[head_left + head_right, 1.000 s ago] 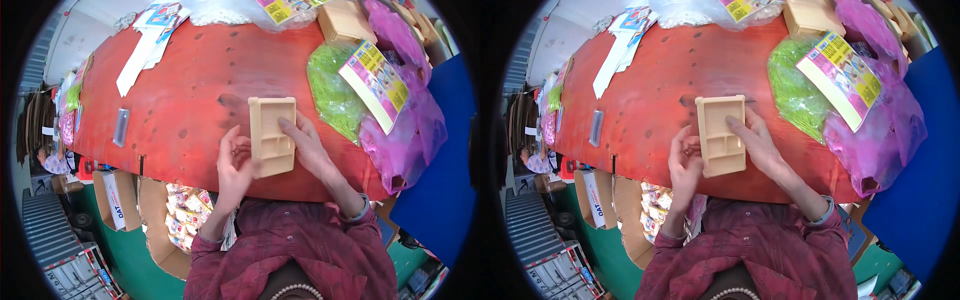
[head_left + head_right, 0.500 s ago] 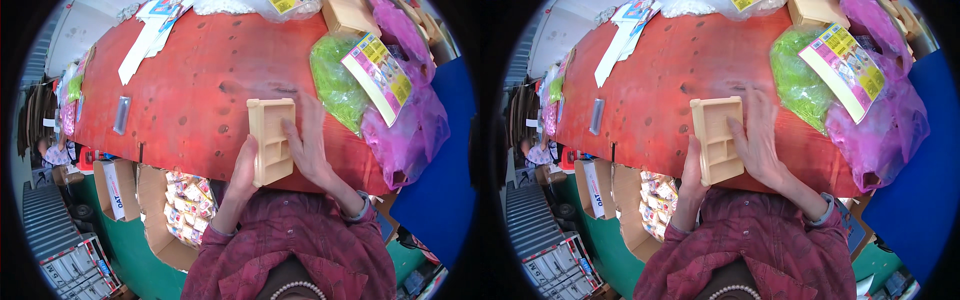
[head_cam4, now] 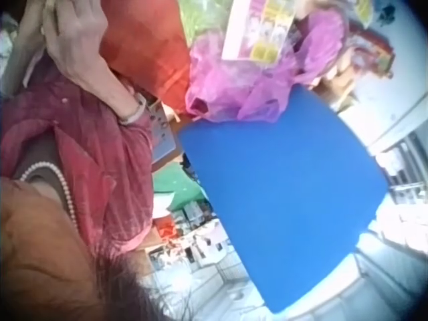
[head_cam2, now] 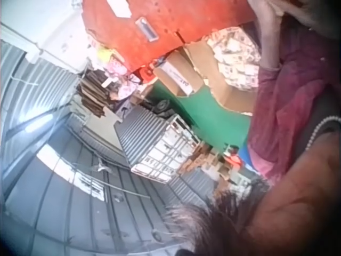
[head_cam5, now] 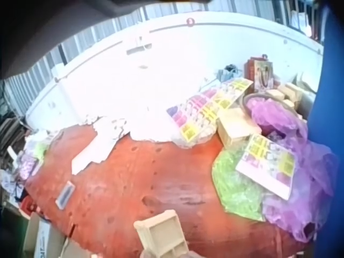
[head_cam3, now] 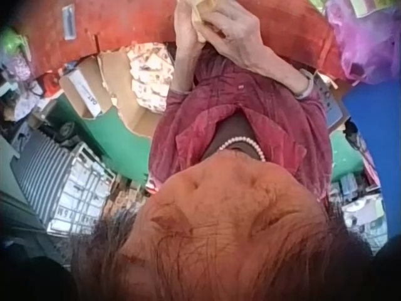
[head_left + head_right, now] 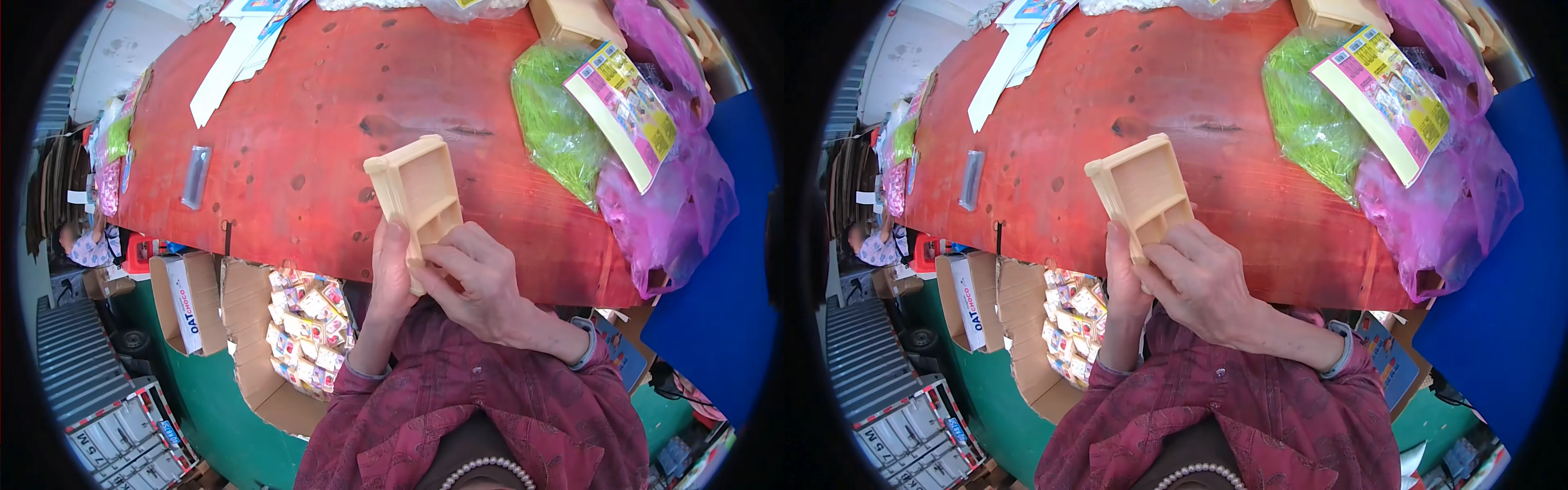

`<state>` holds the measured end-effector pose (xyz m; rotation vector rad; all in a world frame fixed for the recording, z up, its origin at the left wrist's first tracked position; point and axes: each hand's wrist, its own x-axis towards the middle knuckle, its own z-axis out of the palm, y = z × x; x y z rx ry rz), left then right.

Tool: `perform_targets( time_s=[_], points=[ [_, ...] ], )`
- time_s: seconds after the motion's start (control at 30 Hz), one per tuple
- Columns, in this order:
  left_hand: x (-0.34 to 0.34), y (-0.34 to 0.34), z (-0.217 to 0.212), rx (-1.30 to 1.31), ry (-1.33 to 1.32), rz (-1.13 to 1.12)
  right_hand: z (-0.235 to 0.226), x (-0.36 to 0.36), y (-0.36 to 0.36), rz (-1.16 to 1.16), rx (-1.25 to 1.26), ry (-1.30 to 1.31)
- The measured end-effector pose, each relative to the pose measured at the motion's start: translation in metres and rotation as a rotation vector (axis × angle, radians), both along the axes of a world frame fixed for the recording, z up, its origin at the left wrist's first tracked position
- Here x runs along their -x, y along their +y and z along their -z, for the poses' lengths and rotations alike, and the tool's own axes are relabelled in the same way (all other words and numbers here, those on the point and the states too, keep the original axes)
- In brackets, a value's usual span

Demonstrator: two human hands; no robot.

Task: Assemble small plastic trays and fill them with rectangular white blocks.

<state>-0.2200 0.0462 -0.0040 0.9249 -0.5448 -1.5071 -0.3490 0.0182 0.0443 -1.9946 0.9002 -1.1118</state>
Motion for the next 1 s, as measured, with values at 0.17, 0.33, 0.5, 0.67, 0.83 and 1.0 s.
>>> perform_targets(
  time_s=[0.17, 0.33, 0.5, 0.67, 0.83, 1.0],
  points=[
    [0.003, -0.001, -0.014, 0.112, -0.135, -0.217, 0.001, 0.001, -0.004, -0.082, -0.257, -0.058],
    [0.004, -0.005, -0.018, 0.148, -0.282, -0.205, -0.001, 0.008, -0.019, -0.156, -0.515, -0.038],
    [0.005, -0.008, -0.018, 0.067, -0.295, -0.203, 0.008, 0.007, -0.027, -0.198, -0.707, -0.085],
    [0.002, -0.007, -0.006, -0.044, -0.138, -0.156, 0.012, 0.006, -0.028, -0.177, -0.832, -0.116],
    [0.0, -0.009, -0.008, -0.064, -0.033, -0.128, 0.016, 0.009, -0.03, -0.209, -0.889, -0.18],
    [-0.001, -0.006, -0.008, -0.06, -0.013, -0.169, 0.014, 0.012, -0.032, -0.247, -0.91, -0.13]
  ],
)
